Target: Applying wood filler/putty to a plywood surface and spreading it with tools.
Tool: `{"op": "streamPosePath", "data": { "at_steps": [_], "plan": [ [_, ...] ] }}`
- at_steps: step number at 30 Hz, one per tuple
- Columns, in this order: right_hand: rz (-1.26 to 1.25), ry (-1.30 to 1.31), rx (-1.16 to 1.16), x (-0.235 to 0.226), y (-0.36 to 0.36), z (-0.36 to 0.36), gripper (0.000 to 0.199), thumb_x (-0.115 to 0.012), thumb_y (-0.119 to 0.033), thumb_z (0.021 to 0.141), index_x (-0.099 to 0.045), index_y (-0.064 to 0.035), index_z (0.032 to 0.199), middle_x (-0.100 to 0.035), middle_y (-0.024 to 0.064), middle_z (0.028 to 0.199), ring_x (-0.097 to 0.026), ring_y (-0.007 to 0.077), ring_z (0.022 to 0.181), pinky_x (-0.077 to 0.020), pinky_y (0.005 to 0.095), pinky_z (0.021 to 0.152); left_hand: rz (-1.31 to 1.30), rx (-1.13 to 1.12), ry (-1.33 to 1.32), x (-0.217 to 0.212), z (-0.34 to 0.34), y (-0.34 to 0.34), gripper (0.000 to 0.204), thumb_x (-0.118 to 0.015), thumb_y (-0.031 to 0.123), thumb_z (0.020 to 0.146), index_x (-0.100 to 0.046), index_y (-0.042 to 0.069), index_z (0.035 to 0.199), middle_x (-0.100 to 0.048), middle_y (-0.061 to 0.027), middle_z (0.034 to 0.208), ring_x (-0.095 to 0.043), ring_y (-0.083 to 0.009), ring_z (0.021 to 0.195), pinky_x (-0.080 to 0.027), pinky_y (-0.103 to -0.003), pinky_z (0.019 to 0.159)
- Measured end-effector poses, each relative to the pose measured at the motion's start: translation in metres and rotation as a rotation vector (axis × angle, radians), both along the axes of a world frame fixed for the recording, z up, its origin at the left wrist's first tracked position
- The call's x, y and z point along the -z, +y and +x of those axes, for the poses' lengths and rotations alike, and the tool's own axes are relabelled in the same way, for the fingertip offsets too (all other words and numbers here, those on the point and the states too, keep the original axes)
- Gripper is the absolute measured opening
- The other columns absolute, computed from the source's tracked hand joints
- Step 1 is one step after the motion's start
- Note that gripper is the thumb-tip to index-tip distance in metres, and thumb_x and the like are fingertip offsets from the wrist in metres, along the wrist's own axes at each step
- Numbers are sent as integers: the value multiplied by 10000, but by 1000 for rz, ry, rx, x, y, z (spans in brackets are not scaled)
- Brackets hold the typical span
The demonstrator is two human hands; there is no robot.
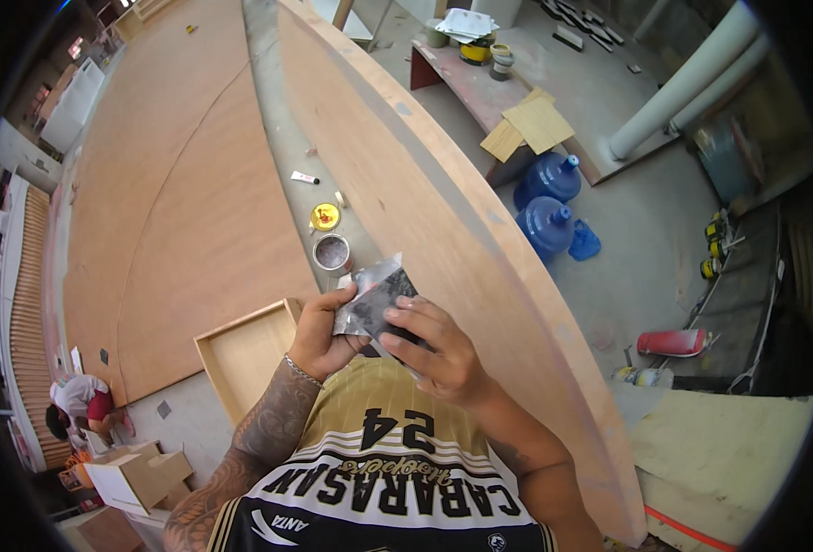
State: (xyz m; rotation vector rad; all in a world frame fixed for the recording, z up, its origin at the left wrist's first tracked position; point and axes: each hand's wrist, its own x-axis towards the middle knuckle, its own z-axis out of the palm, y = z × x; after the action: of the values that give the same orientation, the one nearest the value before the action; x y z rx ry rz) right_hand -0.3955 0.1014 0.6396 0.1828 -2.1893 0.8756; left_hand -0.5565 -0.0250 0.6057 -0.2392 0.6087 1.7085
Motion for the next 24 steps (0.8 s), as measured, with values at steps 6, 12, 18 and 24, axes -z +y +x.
{"op": "streamPosePath", "data": {
  "at_steps": [6, 12, 18, 24],
  "plan": [
    [43, -279, 85, 42, 9, 11, 474, -662, 40, 691, -645, -46, 1156, -573, 181, 1188, -541, 341, 1170, -447, 454, 1008, 99, -58, 60, -3, -17, -11, 356, -503, 196, 958, -488, -37, 1227, -618, -142, 1139, -631, -258, 1034, -512, -399, 927],
    [-1750, 13, 142, 33, -7, 14, 306, -484, -66, 919, -544, -2, 1212, -632, 135, 1139, -641, 273, 1008, -499, 436, 945, -77, -503, 1286, -4, 2, -8, 299, -541, 174, 955, -554, -14, 1187, -624, -131, 1127, -610, -226, 1015, -452, -340, 917],
    [-2323, -127, -235, -6, -7, 12, 353, -456, -216, 940, -532, -8, 1215, -665, 124, 1079, -678, 248, 918, -582, 401, 742, 301, -458, 2172, -13, 2, 4, 387, -612, 50, 800, -606, 82, 1186, -616, -145, 1216, -582, -306, 1178, -357, -493, 1025],
    [-1991, 286, -72, -37, 9, 18, 372, -495, -188, 939, -507, 32, 1239, -581, 176, 1206, -616, 272, 1035, -537, 448, 779, 300, 28, 1902, 22, -7, -10, 254, -560, 99, 872, -631, 51, 1111, -647, -117, 1120, -635, -282, 992, -506, -357, 852]
  ]
}}
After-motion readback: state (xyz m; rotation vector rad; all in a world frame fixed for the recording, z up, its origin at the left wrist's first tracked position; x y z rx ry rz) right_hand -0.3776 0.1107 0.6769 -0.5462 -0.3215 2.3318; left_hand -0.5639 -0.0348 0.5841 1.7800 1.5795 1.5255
